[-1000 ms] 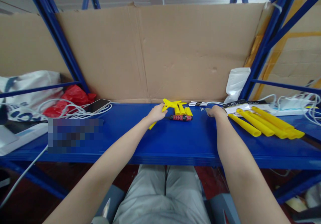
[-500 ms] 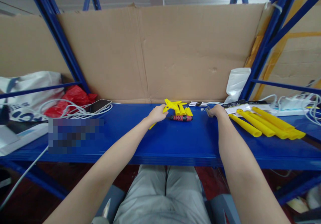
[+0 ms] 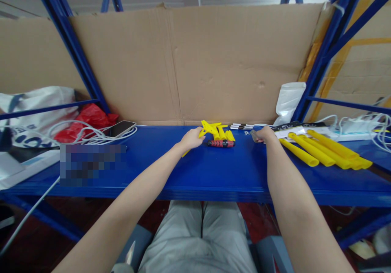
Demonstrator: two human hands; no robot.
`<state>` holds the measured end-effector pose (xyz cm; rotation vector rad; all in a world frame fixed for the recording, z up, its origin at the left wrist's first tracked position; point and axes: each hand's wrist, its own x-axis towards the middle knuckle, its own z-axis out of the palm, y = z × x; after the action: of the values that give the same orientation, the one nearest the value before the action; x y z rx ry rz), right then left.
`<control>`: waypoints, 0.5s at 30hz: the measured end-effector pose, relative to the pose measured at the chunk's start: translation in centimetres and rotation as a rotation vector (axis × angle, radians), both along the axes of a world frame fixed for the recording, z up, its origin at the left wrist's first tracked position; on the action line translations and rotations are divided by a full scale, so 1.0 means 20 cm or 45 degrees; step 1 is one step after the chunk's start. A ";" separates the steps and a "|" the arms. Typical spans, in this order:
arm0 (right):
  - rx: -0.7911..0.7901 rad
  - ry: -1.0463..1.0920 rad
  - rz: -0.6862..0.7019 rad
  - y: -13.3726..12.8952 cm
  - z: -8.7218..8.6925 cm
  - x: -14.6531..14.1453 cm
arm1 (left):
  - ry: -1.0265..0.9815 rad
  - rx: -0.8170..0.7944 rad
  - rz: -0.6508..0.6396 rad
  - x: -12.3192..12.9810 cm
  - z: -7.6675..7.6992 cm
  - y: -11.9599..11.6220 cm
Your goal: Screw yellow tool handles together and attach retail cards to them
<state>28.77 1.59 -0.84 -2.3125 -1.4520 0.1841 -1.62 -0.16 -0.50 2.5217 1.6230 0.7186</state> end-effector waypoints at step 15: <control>-0.070 0.489 -0.218 0.00 0.04 -0.03 | 0.096 -0.041 0.014 0.00 0.02 -0.01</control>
<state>28.09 1.60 -0.05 -2.2704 -1.0671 0.5886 -1.63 -0.42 -0.10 2.5488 1.6587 0.5997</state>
